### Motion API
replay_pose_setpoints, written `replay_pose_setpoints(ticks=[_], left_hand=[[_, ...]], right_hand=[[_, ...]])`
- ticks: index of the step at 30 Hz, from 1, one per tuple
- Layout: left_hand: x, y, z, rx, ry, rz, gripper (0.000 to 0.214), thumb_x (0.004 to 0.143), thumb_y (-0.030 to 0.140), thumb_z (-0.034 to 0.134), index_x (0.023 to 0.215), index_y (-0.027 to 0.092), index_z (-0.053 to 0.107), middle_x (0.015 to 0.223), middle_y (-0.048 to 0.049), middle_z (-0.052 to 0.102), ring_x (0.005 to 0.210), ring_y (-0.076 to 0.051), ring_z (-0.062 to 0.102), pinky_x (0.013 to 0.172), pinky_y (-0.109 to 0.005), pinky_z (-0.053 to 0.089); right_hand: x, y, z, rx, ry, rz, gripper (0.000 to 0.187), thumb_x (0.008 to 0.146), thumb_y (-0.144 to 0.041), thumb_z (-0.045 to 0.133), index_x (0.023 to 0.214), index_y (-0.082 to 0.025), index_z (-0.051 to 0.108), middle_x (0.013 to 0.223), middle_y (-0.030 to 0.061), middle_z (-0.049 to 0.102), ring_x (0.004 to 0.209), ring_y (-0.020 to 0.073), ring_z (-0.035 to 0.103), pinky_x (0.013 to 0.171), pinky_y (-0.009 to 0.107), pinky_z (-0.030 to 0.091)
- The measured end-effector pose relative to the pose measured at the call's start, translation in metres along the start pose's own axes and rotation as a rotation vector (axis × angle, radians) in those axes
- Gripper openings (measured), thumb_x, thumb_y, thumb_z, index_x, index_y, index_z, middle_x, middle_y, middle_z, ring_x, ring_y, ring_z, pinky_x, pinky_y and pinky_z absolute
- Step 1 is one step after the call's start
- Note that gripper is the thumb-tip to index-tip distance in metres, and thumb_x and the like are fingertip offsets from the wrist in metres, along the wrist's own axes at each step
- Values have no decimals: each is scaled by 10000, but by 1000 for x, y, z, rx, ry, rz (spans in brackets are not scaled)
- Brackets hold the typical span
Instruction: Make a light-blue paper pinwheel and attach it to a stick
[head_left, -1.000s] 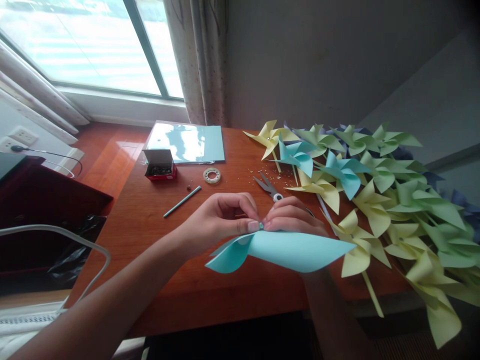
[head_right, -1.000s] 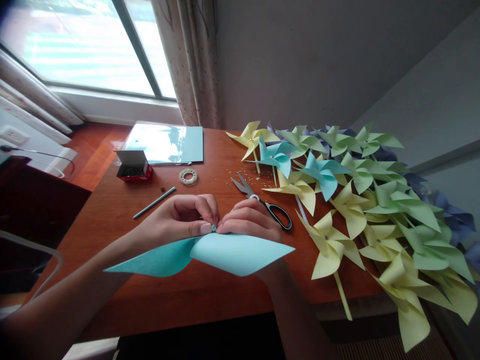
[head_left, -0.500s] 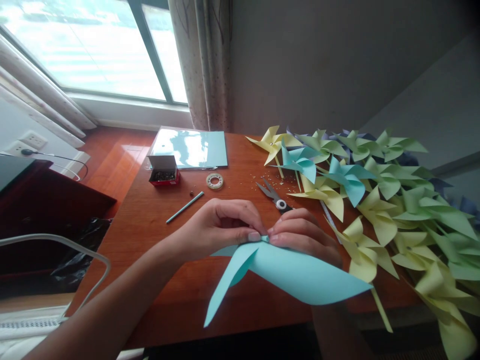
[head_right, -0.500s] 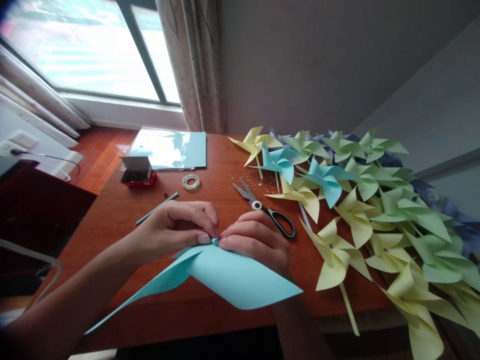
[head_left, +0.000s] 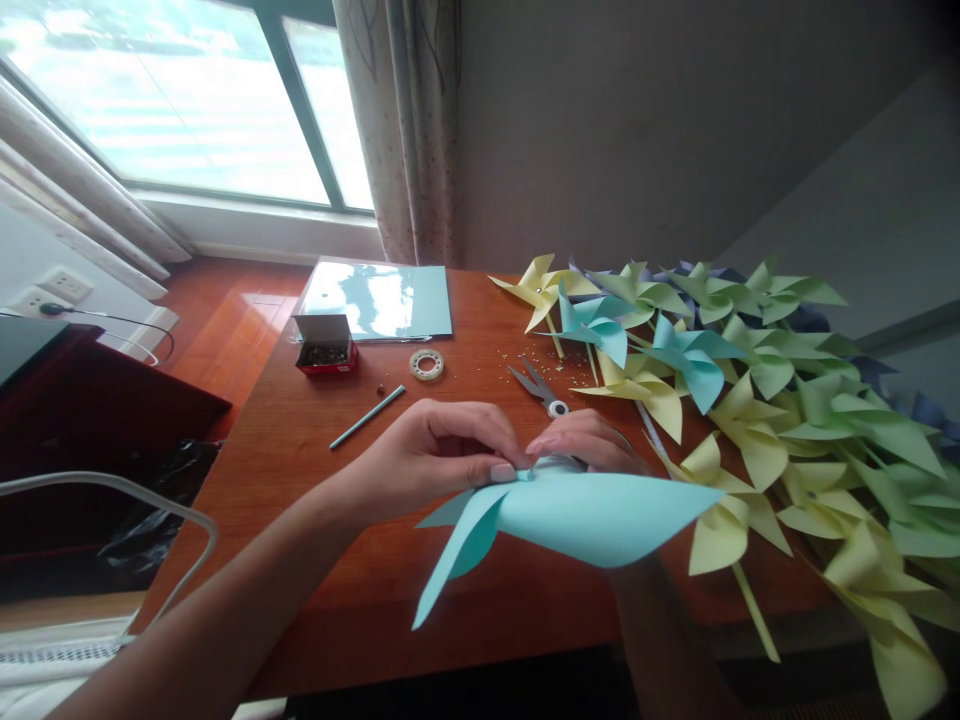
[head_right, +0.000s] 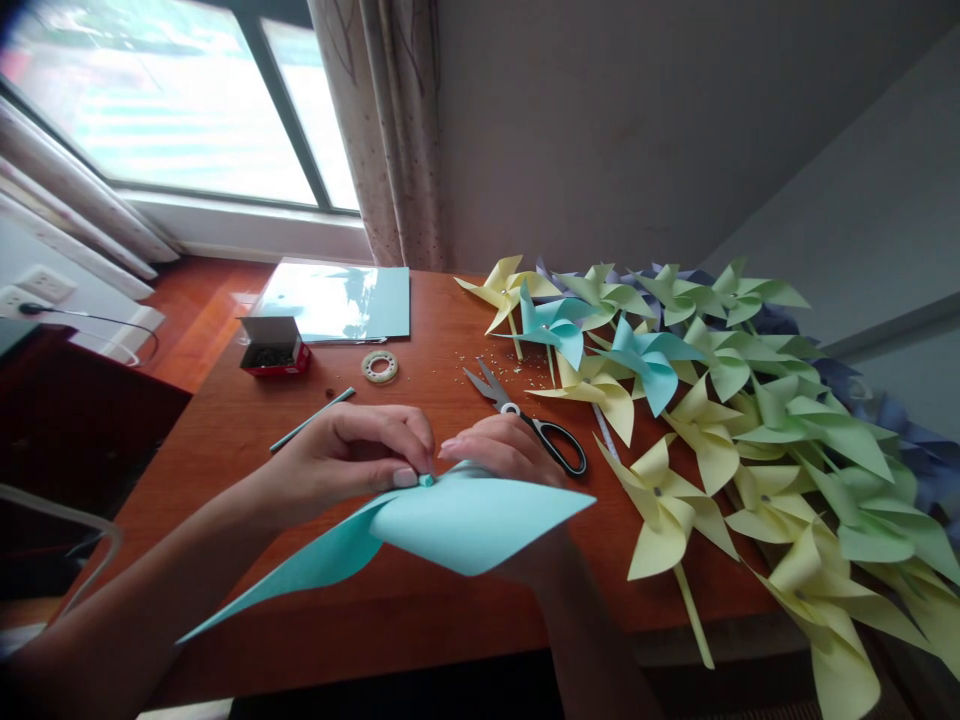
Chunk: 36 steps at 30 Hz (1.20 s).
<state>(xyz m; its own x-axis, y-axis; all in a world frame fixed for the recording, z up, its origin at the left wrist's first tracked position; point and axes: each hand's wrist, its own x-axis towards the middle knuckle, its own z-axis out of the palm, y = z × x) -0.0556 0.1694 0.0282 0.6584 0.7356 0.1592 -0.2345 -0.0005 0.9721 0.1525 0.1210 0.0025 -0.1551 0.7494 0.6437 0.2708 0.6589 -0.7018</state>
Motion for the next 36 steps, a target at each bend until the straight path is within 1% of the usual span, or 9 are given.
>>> replay_pose_setpoints(ticks=[5,9,13,18,20,25,27,32,36], left_hand=[[0,-5,2,-114,116,-71,70,808,198,793,861,170,828,888,-81,735,795,-167,671,716,-242,547],[1,-10,2,-265,274,-121,173,704,263,875,850,182,825,895,-85,770,778,-195,700,675,-251,569],[1,-11,4,-359,377,-194,247,647,286,911,826,156,801,794,-71,770,688,-189,700,638,-261,568],[1,-12,3,-385,456,-280,277,622,248,921,840,140,789,761,-70,770,636,-182,689,583,-241,526],[1,-13,2,-411,468,-286,276,635,254,914,855,138,792,761,-77,770,614,-167,676,560,-228,506],[3,-12,4,-509,439,-191,196,664,226,881,813,149,780,692,-47,741,543,-130,632,524,-216,477],[3,-9,8,-538,427,-136,141,666,196,862,737,155,748,654,-29,718,539,-136,628,532,-232,480],[1,-7,18,-499,270,-139,201,798,335,764,713,170,686,665,-60,714,505,-178,614,476,-282,419],[0,-11,20,-471,245,-162,286,861,398,690,688,182,620,665,-76,714,472,-178,598,423,-277,378]], right_hand=[[-1,2,5,152,53,278,399,770,-248,801,1144,-296,669,997,58,723,878,268,691,735,407,595],[-1,3,5,195,152,452,339,832,-361,770,1144,-258,686,1079,59,736,975,260,713,813,383,605],[0,7,6,157,236,476,196,902,-395,694,1017,-243,740,969,35,761,865,197,718,745,304,592],[4,15,6,143,319,541,178,907,-373,681,986,-227,747,913,31,769,828,180,716,734,285,575],[5,19,6,150,264,613,191,913,-358,650,993,-210,740,913,34,769,838,187,712,736,290,569],[4,20,10,78,-221,664,184,912,-327,610,887,-208,748,873,30,764,840,225,708,733,326,573],[2,17,16,134,-326,620,176,928,-337,608,935,-225,744,913,36,771,834,225,721,734,338,591],[-1,10,29,411,-430,508,139,958,-308,596,1034,-264,703,994,56,761,914,222,736,732,317,620],[0,9,30,510,-422,551,112,935,-339,649,976,-247,697,907,43,751,856,199,743,715,293,625]])
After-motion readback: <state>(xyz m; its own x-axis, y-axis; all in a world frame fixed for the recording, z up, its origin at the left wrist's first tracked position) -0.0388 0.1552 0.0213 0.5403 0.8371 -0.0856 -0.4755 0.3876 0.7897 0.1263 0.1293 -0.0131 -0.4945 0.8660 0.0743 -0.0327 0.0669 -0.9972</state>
